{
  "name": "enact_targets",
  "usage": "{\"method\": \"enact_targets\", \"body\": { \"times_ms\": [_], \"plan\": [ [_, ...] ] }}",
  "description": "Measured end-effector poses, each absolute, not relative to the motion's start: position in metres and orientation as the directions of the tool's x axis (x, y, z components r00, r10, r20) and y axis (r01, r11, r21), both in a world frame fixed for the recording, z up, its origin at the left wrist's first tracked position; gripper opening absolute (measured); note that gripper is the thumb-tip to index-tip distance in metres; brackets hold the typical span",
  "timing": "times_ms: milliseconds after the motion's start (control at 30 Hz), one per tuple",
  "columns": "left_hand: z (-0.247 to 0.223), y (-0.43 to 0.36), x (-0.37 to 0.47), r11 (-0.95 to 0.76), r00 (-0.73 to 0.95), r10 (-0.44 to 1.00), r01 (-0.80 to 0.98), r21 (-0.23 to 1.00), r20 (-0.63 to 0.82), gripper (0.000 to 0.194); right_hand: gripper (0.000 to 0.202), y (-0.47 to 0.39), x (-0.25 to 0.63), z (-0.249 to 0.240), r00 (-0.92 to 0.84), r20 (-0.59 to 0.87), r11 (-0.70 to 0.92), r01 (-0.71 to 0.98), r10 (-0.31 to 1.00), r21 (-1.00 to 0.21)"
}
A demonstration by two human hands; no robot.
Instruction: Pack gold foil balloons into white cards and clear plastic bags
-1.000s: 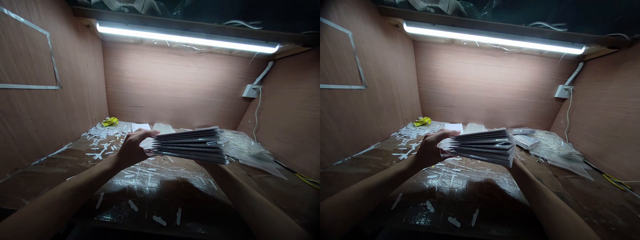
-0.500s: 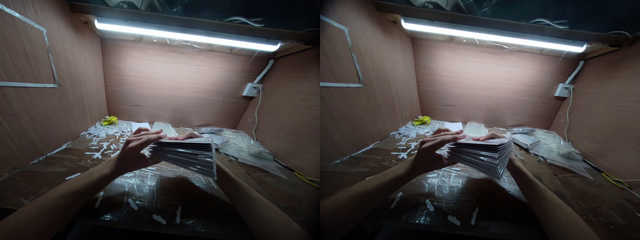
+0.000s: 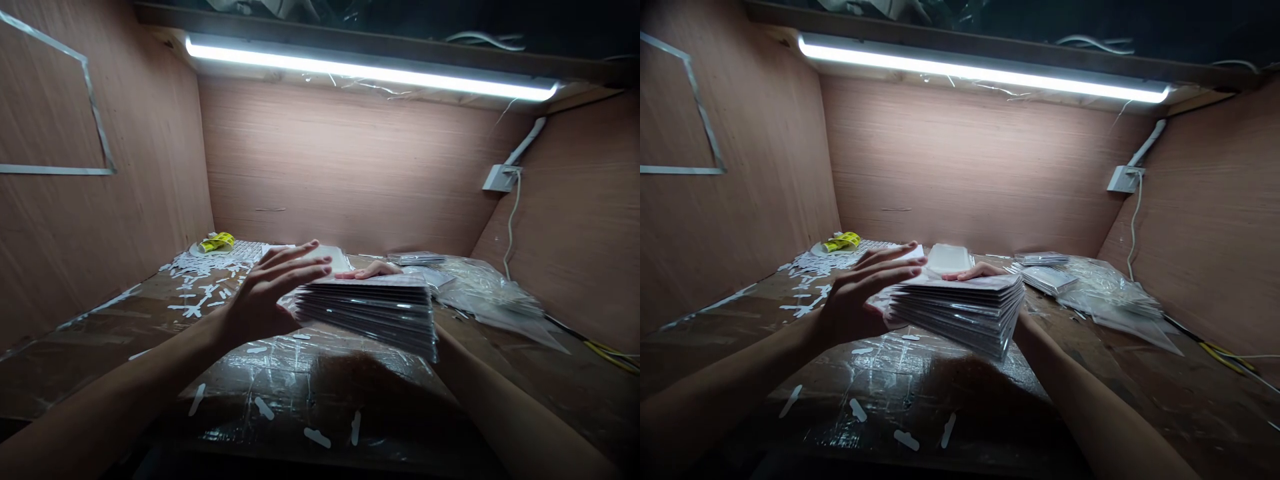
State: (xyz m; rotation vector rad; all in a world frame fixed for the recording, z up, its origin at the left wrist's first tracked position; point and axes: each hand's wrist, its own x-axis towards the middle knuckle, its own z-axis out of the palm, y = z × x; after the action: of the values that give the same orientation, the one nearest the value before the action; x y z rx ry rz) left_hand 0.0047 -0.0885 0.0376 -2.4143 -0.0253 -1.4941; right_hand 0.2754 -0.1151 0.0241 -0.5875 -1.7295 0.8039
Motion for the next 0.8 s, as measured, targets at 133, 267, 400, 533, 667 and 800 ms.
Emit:
{"method": "enact_targets", "body": {
  "times_ms": [133, 267, 400, 533, 667, 800],
  "plan": [
    [0.035, -0.102, 0.016, -0.945, 0.503, -0.151, 0.18, -0.274, 0.851, 0.066, 0.027, -0.11, 0.273, 0.021, -0.279, 0.662, 0.678, -0.047, 0.696, -0.733],
    [0.029, -0.109, 0.025, -0.965, 0.531, -0.16, 0.092, -0.244, 0.832, 0.058, 0.032, -0.109, 0.271, 0.017, -0.257, 0.692, 0.718, 0.011, 0.675, -0.696],
    [0.025, -0.109, 0.024, -0.948, 0.521, -0.215, 0.091, -0.304, 0.826, 0.046, 0.033, -0.111, 0.272, 0.019, -0.273, 0.728, 0.77, 0.088, 0.629, -0.632],
    [0.025, -0.105, 0.015, -0.87, 0.568, -0.343, 0.108, -0.481, 0.748, 0.04, 0.034, -0.115, 0.276, 0.026, -0.366, 0.766, 0.844, 0.13, 0.528, -0.52],
    [0.031, -0.103, 0.005, -0.821, 0.606, -0.367, 0.145, -0.552, 0.705, 0.039, 0.033, -0.122, 0.276, 0.033, -0.379, 0.793, 0.878, 0.169, 0.477, -0.448],
    [0.04, -0.106, 0.0, -0.808, 0.628, -0.354, 0.169, -0.565, 0.693, 0.031, 0.033, -0.129, 0.274, 0.041, -0.342, 0.793, 0.863, 0.209, 0.505, -0.46]
  ]
}}
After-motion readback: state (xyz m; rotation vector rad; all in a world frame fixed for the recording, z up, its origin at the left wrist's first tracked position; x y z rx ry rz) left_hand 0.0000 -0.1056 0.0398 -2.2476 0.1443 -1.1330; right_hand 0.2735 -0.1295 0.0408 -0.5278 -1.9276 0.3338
